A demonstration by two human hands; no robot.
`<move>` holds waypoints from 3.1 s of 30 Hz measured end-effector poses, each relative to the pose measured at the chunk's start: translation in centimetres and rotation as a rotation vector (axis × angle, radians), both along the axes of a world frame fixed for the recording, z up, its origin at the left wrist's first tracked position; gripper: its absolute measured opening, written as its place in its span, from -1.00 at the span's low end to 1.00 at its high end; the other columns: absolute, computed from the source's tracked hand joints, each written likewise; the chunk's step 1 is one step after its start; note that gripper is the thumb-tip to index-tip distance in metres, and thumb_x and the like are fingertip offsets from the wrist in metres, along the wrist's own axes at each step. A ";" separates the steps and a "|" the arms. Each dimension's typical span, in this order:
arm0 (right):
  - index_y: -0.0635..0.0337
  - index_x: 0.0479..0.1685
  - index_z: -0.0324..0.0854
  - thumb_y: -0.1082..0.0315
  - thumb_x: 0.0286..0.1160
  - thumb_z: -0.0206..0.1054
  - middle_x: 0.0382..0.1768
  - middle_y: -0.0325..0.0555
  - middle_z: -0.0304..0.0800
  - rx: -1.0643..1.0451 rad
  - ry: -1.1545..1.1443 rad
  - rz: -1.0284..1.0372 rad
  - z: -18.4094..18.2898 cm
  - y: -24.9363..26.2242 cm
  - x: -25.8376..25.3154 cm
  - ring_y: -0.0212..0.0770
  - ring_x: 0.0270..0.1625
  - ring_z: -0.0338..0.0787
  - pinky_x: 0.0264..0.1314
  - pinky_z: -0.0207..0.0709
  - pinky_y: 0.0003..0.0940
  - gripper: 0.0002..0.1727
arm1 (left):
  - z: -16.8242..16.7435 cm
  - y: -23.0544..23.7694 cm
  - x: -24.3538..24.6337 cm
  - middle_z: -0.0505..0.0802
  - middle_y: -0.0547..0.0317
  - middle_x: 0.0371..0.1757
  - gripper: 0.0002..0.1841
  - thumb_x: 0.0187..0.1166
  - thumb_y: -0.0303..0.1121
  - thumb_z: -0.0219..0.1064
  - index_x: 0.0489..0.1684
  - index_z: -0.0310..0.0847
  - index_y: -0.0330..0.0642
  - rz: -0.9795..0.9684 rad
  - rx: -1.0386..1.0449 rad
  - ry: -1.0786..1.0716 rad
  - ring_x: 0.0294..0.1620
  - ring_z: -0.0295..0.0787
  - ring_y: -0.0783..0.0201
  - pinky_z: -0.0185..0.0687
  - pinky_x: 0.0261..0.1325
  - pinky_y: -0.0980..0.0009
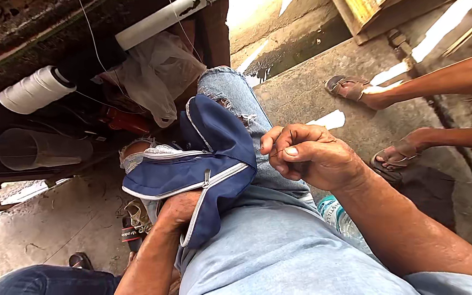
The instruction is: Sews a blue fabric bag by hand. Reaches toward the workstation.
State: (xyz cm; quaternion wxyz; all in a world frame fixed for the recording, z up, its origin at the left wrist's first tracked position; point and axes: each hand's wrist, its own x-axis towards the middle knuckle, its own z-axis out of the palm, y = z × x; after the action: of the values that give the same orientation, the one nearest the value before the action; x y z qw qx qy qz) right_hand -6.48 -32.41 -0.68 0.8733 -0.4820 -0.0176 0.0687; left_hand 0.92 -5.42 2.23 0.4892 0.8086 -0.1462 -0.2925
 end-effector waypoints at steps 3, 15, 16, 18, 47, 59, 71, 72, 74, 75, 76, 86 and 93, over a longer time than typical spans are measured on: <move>0.09 -0.41 0.67 0.36 0.58 0.16 -0.13 -0.08 0.80 0.015 0.013 -0.017 -0.4 0.0 -0.1 -0.45 -0.57 0.60 -0.64 0.45 -0.59 -0.78 | 0.3 -0.1 -0.1 0.74 0.41 -0.43 -0.87 0.47 -0.43 0.35 -0.43 0.70 -0.29 -0.081 0.147 -0.070 -0.27 0.56 0.84 0.40 -0.06 0.82; 0.03 -0.17 0.76 0.26 0.59 0.31 -0.45 -0.41 0.71 -0.920 0.021 -0.070 -0.2 -1.4 -1.8 -0.56 -0.54 0.57 -0.54 0.45 -0.64 -0.87 | -0.1 1.9 -0.6 0.74 0.37 -0.42 -0.87 0.49 -0.49 0.30 -0.39 0.67 -0.40 0.016 0.101 -0.067 -0.25 0.57 0.87 0.41 -0.04 0.86; 0.05 -0.02 0.74 0.24 0.58 0.32 -0.39 -0.41 0.71 -1.041 0.024 -0.097 0.2 -1.5 -1.9 -0.57 -0.48 0.61 -0.45 0.51 -0.63 -0.83 | -0.1 2.1 -0.5 0.75 0.34 -0.39 -0.85 0.52 -0.47 0.28 -0.34 0.67 -0.41 0.023 0.131 -0.087 -0.23 0.57 0.87 0.42 -0.02 0.86; 0.09 0.19 0.68 0.28 0.56 0.25 -0.18 -0.35 0.71 -1.104 -0.007 -0.141 1.3 -1.4 -1.9 -0.56 -0.33 0.68 -0.32 0.63 -0.62 -0.70 | -0.1 2.3 -0.5 0.78 0.11 -0.27 -0.76 0.60 -0.45 0.22 -0.17 0.66 -0.56 0.040 0.198 -0.099 -0.17 0.57 0.75 0.39 0.03 0.78; 0.24 -0.03 0.86 0.39 0.55 0.31 -0.34 -0.29 0.74 -1.087 -0.546 -0.095 3.1 3.0 1.7 -0.55 -0.31 0.67 -0.32 0.52 -0.67 -0.77 | -0.8 2.8 -1.3 0.76 0.24 -0.29 -0.78 0.59 -0.48 0.26 -0.15 0.60 -0.59 0.200 0.041 -0.039 -0.17 0.57 0.87 0.41 0.03 0.88; 0.11 -0.29 0.83 0.38 0.44 0.23 -0.50 -0.24 0.61 -1.438 -0.632 -0.026 4.0 2.7 1.7 -0.31 -0.60 0.56 -0.68 0.24 -0.37 -0.78 | 1.0 1.3 -1.7 0.74 0.56 -0.43 -0.87 0.52 -0.40 0.33 -0.39 0.66 -0.26 0.040 0.034 -0.106 -0.26 0.59 0.98 0.46 -0.05 0.92; 0.13 -0.52 0.62 0.35 0.35 0.24 -0.56 -0.15 0.51 -1.660 -0.620 0.042 2.8 3.3 1.3 -0.16 -0.70 0.50 -0.76 0.17 -0.28 -0.85 | 0.7 -0.5 -1.8 0.77 0.34 -0.35 -0.78 0.67 -0.38 0.23 -0.25 0.72 -0.34 -0.141 0.177 0.048 -0.23 0.60 0.78 0.47 -0.02 0.75; 0.13 -0.52 0.61 0.35 0.34 0.25 -0.58 -0.14 0.50 -1.677 -0.615 0.039 2.6 3.4 1.3 -0.15 -0.71 0.49 -0.77 0.16 -0.27 -0.86 | 0.7 -0.7 -1.9 0.76 0.34 -0.36 -0.79 0.67 -0.38 0.23 -0.25 0.72 -0.34 -0.138 0.178 0.057 -0.24 0.60 0.79 0.47 -0.03 0.76; 0.15 -0.52 0.61 0.35 0.33 0.27 -0.58 -0.12 0.49 -1.701 -0.598 0.045 2.3 3.6 1.3 -0.12 -0.72 0.49 -0.77 0.17 -0.26 -0.86 | 0.7 -0.9 -1.8 0.73 0.36 -0.39 -0.80 0.67 -0.40 0.22 -0.28 0.69 -0.33 -0.140 0.182 0.080 -0.28 0.58 0.80 0.47 -0.07 0.77; 0.15 -0.51 0.61 0.35 0.32 0.27 -0.59 -0.13 0.49 -1.691 -0.568 0.058 2.1 3.7 1.3 -0.13 -0.70 0.51 -0.76 0.19 -0.25 -0.87 | 0.5 -0.9 -1.8 0.74 0.32 -0.36 -0.78 0.68 -0.39 0.22 -0.26 0.70 -0.36 -0.147 0.190 0.082 -0.26 0.58 0.77 0.46 -0.05 0.74; 0.13 -0.51 0.61 0.34 0.31 0.29 -0.59 -0.16 0.50 -1.658 -0.508 0.077 2.1 3.7 1.5 -0.14 -0.66 0.55 -0.72 0.24 -0.23 -0.88 | 0.3 -0.7 -1.9 0.75 0.31 -0.33 -0.77 0.69 -0.37 0.21 -0.23 0.70 -0.36 -0.156 0.191 0.068 -0.23 0.59 0.77 0.46 -0.02 0.75; 0.12 -0.51 0.60 0.31 0.34 0.24 -0.62 -0.19 0.53 -1.496 -0.379 0.064 1.3 3.2 1.9 -0.18 -0.62 0.58 -0.66 0.31 -0.20 -0.85 | -0.6 -0.8 -1.9 0.76 0.23 -0.28 -0.76 0.72 -0.39 0.17 -0.16 0.71 -0.38 -0.152 0.212 0.060 -0.19 0.59 0.71 0.46 0.02 0.72; 0.13 -0.53 0.58 0.29 0.31 0.21 -0.62 -0.16 0.49 -1.564 -0.477 -0.057 0.5 4.0 1.4 -0.14 -0.66 0.55 -0.72 0.25 -0.20 -0.84 | -0.9 -0.5 -1.9 0.75 0.32 -0.31 -0.77 0.71 -0.38 0.18 -0.20 0.72 -0.33 -0.147 0.183 0.077 -0.21 0.59 0.75 0.47 -0.01 0.73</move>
State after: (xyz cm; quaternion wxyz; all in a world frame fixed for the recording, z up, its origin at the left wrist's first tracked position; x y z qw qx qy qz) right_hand -5.08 -28.43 -0.21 0.2585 -0.9539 -0.1378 -0.0656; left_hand -0.97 -5.97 1.29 0.3956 0.8252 -0.1590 -0.3705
